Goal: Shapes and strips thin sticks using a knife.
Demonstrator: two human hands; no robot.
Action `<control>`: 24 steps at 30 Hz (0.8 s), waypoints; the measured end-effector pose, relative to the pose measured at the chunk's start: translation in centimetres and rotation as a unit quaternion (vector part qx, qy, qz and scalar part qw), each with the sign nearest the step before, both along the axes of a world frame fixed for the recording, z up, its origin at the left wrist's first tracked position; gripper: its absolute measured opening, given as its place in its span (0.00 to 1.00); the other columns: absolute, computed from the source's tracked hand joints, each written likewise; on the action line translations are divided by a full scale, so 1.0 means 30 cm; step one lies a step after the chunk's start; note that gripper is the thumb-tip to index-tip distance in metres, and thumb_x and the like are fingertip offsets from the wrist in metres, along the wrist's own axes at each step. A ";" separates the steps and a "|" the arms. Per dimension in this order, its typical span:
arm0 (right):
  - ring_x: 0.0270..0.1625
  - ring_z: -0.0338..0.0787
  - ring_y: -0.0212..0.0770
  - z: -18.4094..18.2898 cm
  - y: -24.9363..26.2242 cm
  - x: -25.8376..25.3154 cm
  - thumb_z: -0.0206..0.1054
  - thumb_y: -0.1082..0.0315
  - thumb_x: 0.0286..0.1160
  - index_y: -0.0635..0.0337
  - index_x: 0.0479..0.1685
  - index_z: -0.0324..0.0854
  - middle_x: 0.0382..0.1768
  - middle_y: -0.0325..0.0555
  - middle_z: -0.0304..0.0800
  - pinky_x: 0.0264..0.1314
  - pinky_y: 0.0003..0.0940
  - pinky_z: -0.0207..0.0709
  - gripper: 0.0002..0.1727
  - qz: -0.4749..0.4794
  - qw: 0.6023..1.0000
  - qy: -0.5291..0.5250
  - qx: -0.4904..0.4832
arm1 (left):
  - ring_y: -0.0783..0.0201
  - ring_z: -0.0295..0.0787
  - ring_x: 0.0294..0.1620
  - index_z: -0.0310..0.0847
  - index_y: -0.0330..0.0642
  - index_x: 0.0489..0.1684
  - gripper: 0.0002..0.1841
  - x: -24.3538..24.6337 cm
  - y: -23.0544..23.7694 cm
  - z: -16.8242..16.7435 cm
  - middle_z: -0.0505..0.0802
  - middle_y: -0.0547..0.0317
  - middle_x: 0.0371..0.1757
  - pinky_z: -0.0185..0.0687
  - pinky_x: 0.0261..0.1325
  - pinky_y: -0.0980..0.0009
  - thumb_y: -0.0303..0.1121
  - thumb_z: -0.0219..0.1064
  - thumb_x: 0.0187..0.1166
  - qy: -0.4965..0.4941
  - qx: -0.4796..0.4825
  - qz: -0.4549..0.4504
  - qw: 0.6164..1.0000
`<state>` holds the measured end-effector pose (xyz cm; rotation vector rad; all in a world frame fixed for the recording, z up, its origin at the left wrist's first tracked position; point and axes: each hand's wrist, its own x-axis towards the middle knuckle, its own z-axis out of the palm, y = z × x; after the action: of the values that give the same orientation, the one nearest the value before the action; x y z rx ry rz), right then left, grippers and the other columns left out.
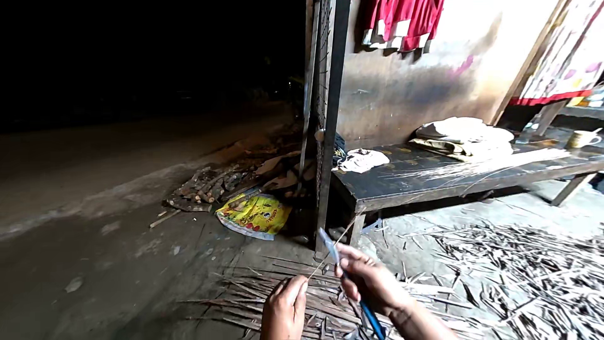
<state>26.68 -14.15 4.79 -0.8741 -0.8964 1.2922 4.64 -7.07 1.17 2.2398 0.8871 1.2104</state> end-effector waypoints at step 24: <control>0.21 0.82 0.33 -0.030 -0.016 -0.044 0.55 0.68 0.85 0.57 0.79 0.74 0.37 0.50 0.91 0.23 0.28 0.79 0.23 0.023 0.999 0.004 -0.032 | 0.72 0.94 0.51 0.96 0.43 0.43 0.07 0.024 0.004 -0.001 0.98 0.60 0.45 0.88 0.61 0.74 0.29 0.71 0.76 -0.024 0.002 0.023 0.999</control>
<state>25.36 -14.62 3.88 -0.9025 -0.8772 1.3696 5.37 -6.94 1.13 2.1942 0.9222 1.2818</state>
